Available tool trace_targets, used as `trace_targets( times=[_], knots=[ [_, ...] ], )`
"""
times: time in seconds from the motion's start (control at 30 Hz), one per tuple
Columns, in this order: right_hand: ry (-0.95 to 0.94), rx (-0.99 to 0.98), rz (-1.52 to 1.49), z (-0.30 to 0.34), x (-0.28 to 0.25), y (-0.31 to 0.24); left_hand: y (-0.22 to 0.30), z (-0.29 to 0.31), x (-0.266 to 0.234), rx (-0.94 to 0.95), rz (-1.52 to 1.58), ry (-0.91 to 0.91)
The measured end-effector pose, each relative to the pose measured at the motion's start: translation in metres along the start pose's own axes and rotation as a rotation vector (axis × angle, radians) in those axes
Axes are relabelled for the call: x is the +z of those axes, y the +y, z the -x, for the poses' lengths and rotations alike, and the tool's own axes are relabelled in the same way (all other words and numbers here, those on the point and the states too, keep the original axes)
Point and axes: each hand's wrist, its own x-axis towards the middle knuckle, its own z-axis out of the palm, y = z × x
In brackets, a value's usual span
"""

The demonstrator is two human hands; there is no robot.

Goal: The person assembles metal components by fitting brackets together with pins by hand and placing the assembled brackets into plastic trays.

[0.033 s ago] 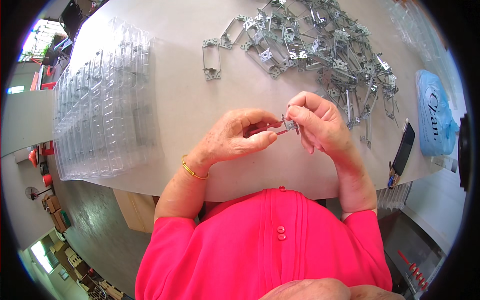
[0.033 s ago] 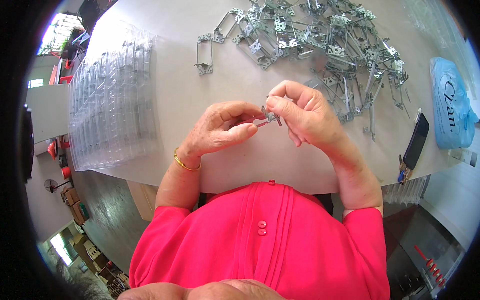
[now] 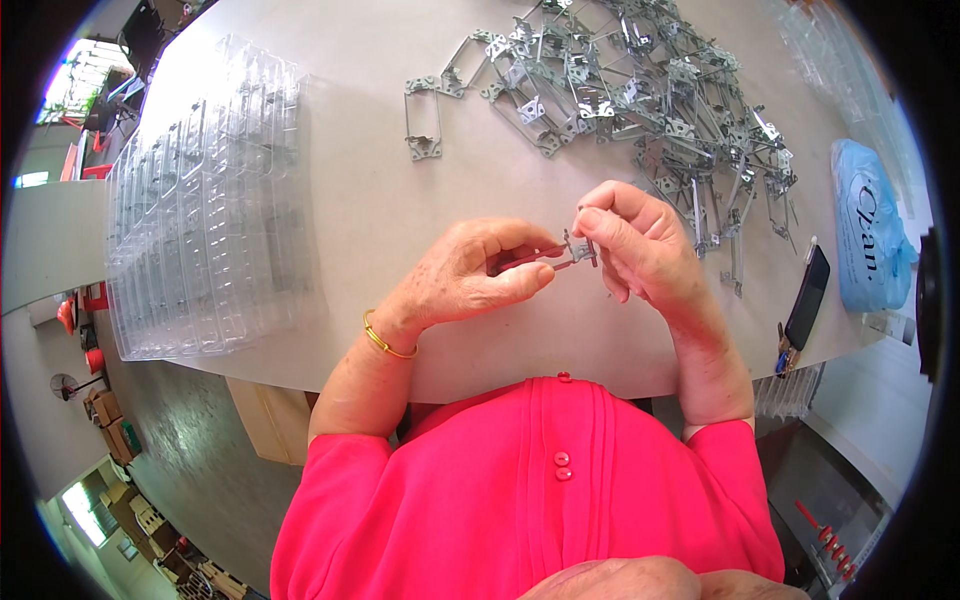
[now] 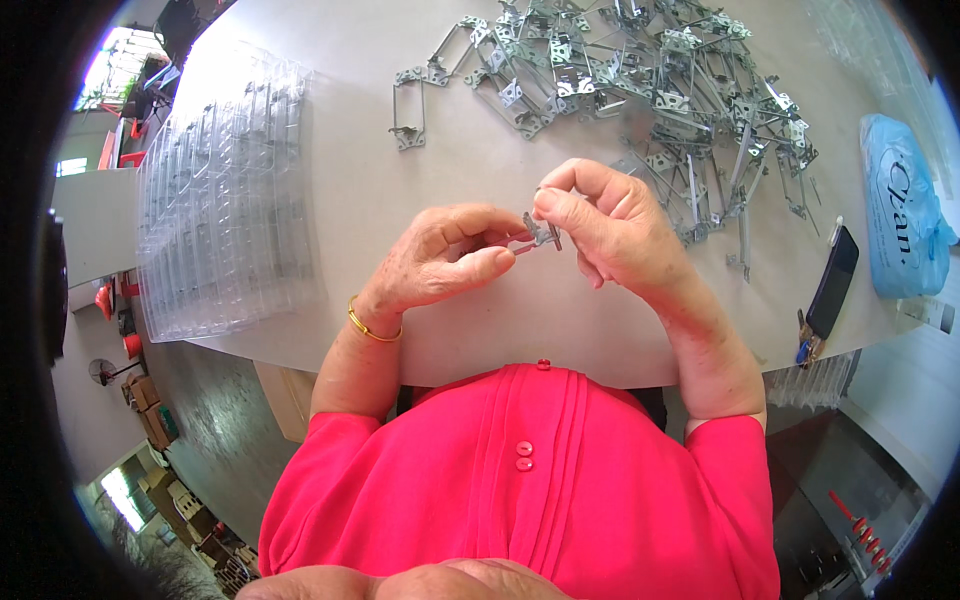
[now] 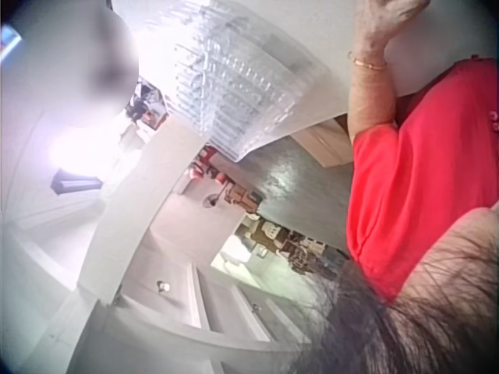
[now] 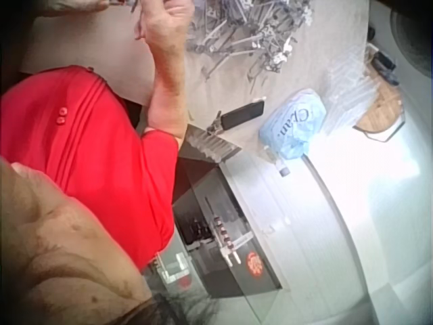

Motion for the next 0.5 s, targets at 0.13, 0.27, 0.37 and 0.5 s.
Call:
trace_targets(
  times=[0.13, 0.27, 0.37, 0.5],
  knots=[
    [0.120, -0.095, -0.071, 0.000, 0.003, 0.003, 0.002, 0.000, 0.000, -0.084, 0.053, -0.033],
    [0.135, -0.087, -0.098, 0.000, 0.007, 0.006, -0.007, 0.000, -0.002, -0.070, 0.074, -0.053],
    [0.114, -0.098, -0.089, -0.004, 0.000, 0.012, 0.000, -0.004, -0.008, 0.084, -0.193, -0.274],
    [0.185, -0.189, -0.226, -0.008, -0.003, 0.008, -0.007, 0.000, 0.000, -0.036, 0.017, -0.156]
  ],
)
